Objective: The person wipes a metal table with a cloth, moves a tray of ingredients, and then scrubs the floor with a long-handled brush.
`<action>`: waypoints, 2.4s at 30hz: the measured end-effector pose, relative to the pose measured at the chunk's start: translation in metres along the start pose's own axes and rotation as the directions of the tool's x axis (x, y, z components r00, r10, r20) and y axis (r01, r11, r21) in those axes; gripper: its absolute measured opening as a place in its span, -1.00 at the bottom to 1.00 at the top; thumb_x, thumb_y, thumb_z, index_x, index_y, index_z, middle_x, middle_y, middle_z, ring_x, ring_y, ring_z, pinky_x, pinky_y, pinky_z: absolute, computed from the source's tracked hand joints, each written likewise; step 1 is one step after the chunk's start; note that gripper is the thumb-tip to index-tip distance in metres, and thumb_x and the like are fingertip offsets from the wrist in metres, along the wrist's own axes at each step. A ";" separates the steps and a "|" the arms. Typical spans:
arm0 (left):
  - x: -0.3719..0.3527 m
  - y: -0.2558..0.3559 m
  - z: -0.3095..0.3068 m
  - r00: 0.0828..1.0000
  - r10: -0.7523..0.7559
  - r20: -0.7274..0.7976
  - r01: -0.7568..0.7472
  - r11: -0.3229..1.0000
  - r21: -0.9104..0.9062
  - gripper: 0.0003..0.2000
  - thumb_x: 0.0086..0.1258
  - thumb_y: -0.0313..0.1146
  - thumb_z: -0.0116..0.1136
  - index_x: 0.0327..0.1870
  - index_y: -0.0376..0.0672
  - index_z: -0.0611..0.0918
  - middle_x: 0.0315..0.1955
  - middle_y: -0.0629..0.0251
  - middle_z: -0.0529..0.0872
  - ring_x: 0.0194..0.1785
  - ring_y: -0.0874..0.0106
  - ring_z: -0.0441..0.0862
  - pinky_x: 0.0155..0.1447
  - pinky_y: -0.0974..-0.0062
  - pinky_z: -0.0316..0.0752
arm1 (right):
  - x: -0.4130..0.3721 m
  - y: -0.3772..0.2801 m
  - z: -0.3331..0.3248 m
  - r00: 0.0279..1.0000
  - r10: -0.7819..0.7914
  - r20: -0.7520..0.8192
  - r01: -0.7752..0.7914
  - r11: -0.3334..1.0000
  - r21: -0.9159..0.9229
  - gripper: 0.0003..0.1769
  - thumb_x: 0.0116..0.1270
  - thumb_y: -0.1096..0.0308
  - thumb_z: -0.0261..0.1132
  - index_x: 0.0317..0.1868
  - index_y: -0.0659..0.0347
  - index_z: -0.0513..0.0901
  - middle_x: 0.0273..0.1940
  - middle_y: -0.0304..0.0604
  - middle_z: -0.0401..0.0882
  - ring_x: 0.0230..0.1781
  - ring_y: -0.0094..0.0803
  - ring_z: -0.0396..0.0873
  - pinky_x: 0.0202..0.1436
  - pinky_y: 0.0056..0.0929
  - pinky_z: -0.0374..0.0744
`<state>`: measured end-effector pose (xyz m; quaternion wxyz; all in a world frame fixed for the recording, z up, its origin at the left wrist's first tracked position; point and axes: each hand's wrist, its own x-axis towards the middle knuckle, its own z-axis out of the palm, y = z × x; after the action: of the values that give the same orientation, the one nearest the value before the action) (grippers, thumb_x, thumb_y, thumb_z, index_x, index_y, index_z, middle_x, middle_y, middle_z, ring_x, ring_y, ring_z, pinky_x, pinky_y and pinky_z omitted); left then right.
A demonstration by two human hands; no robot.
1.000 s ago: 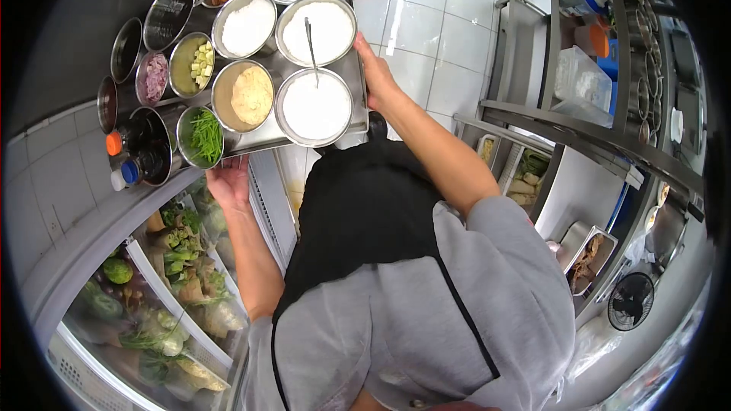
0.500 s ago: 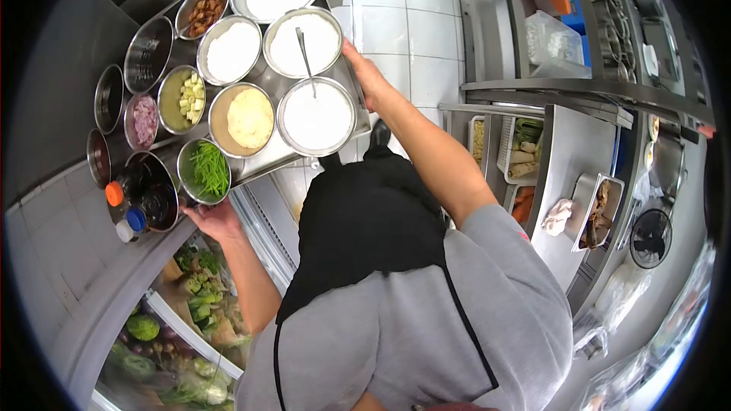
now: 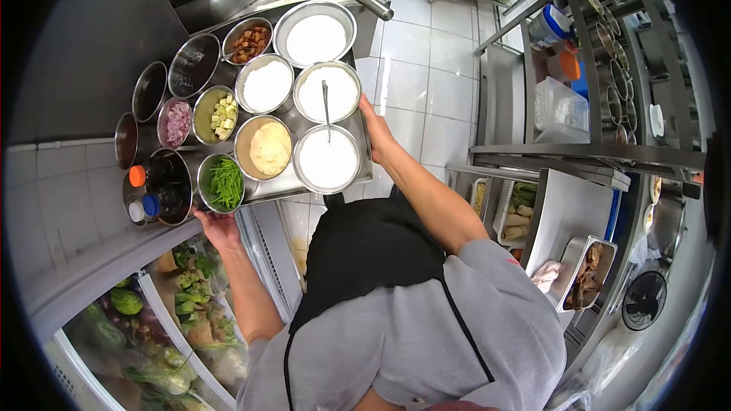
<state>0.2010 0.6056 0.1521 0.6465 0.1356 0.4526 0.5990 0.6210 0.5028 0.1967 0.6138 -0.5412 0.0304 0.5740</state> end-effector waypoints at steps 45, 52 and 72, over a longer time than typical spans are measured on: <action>-0.088 -0.030 0.017 0.987 -0.143 0.073 0.146 0.988 -0.045 -0.45 0.35 0.06 0.13 0.35 0.27 0.33 0.27 0.28 0.43 0.31 0.21 0.39 0.29 0.00 0.39 | -0.063 -0.004 -0.086 0.989 -0.086 -0.117 0.086 0.996 -0.002 0.06 0.21 -0.35 0.22 0.38 0.44 0.26 0.36 0.10 0.29 0.37 -0.12 0.30 0.36 -0.21 0.32; -0.103 -0.023 0.027 0.991 -0.115 0.075 0.117 0.993 -0.030 -0.48 0.39 0.06 0.08 0.33 0.17 0.37 0.24 0.28 0.45 0.30 0.25 0.40 0.27 0.06 0.42 | -0.065 -0.006 -0.084 0.988 -0.119 -0.097 0.116 0.993 -0.028 0.09 0.20 -0.37 0.22 0.41 0.41 0.21 0.41 0.15 0.19 0.36 -0.09 0.30 0.34 -0.19 0.36; -0.086 0.013 0.021 0.981 -0.170 0.091 0.171 0.985 0.003 -0.43 0.39 0.15 0.06 0.28 -0.01 0.39 0.17 0.29 0.48 0.20 0.30 0.45 0.20 0.16 0.40 | -0.006 -0.224 0.013 0.496 -0.843 0.207 0.521 0.098 -0.848 -0.37 0.32 -0.21 0.13 -0.18 0.26 0.74 -0.26 0.01 0.73 -0.16 -0.16 0.68 -0.03 -0.25 0.54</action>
<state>0.2187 0.5392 0.2094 0.7156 0.1221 0.4314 0.5357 0.7764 0.5620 0.3468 0.4510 -0.7944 -0.4040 0.0470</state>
